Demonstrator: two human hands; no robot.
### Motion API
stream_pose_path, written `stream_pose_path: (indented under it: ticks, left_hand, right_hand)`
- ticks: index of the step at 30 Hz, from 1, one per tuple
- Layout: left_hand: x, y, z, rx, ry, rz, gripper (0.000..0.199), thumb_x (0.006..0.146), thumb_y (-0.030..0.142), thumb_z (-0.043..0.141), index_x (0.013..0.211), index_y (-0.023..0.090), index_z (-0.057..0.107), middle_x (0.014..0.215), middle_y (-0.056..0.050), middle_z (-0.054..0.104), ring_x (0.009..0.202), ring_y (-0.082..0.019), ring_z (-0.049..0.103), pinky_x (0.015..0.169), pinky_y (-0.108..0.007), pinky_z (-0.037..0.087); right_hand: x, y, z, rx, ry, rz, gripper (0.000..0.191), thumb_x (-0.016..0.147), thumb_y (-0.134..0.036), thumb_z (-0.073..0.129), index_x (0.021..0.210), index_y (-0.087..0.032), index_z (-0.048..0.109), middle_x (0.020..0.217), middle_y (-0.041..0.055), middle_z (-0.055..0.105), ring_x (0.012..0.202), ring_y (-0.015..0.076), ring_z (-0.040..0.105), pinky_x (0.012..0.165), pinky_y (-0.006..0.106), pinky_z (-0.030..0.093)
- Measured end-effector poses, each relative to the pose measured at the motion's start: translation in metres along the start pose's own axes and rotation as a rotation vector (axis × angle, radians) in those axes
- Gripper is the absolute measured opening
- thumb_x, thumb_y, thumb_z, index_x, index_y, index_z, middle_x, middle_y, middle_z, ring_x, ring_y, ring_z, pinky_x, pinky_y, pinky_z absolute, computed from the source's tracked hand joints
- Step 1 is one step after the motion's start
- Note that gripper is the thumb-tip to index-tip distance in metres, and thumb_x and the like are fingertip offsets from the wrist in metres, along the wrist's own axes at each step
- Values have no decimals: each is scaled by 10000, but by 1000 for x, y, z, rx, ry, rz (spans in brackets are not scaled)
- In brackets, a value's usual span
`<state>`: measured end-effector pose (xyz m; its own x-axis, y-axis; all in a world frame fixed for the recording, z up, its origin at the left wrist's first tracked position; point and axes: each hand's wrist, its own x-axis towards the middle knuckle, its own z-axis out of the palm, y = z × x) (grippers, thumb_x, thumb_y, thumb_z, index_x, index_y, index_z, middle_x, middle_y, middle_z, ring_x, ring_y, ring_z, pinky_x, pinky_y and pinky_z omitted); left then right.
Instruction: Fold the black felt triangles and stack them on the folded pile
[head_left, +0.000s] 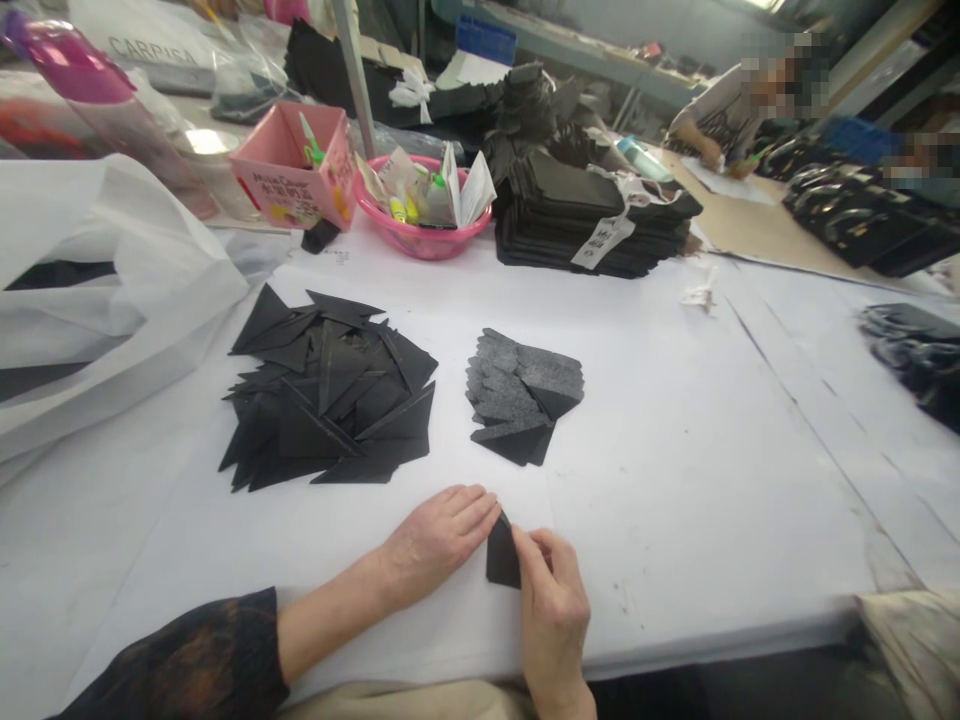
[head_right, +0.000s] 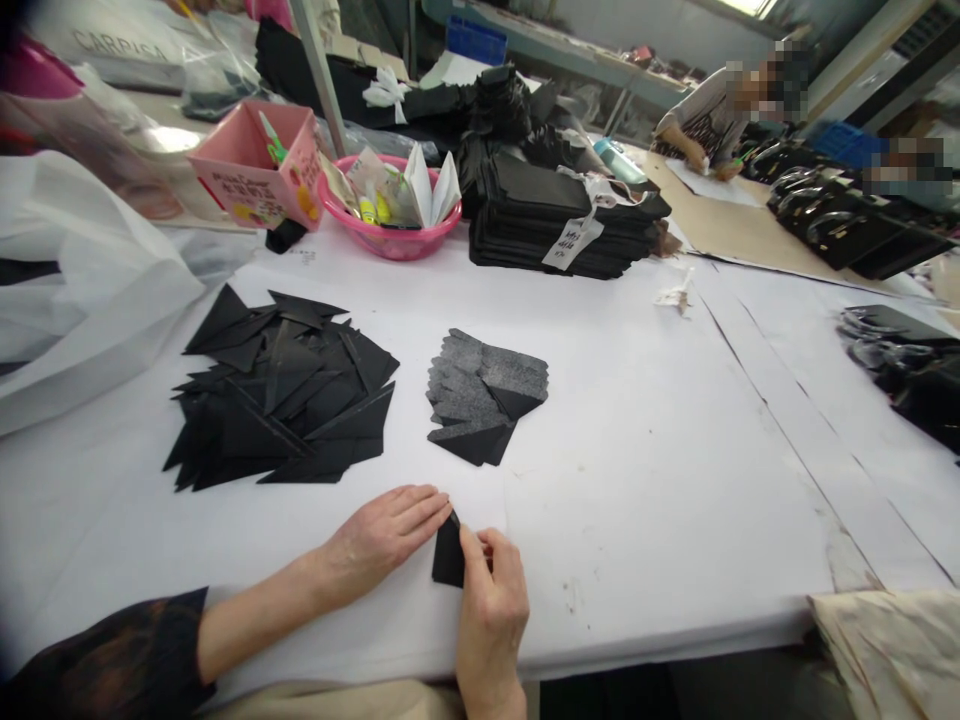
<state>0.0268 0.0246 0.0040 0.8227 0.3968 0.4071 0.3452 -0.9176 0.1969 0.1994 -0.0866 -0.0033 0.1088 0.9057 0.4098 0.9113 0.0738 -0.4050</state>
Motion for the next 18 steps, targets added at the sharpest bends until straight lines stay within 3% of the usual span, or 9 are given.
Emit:
stream_pose_path:
  ticks: [5,14,17,18]
  left_hand:
    - [0,0,0,9,4,12,280,983,78,424,1216,58,579,1190,-155,631,1098,-258,598,912,-401,553]
    - [-5,4,8,5,-24,2,300,970,73,425,1225,47,581,1226,-167,609,1132,-282,578,937,-421,540]
    - [-2,10,8,54,20,-34,258,977,99,457,1186,84,605,1186,-143,627,1101,-261,595,915,-391,547]
    - [2,8,6,95,70,-37,225,982,115,469,1148,105,620,1152,-131,637,1059,-244,612,897,-380,551]
  right_hand:
    - [-5,6,-3,52,-55,-22,382,974,-104,486,1322,-225,587,970,71,579,899,144,571,778,260,537]
    - [-11,8,-6,29,-93,-23,456,996,-121,420,1410,-294,501,952,73,607,855,159,605,752,288,569]
    - [-5,2,-5,28,-36,16,409,1005,-230,442,1372,-391,519,913,54,631,803,182,637,705,314,588]
    - [3,-1,-2,12,-11,113,357,993,-311,490,1320,-446,543,949,49,641,842,201,647,707,334,588]
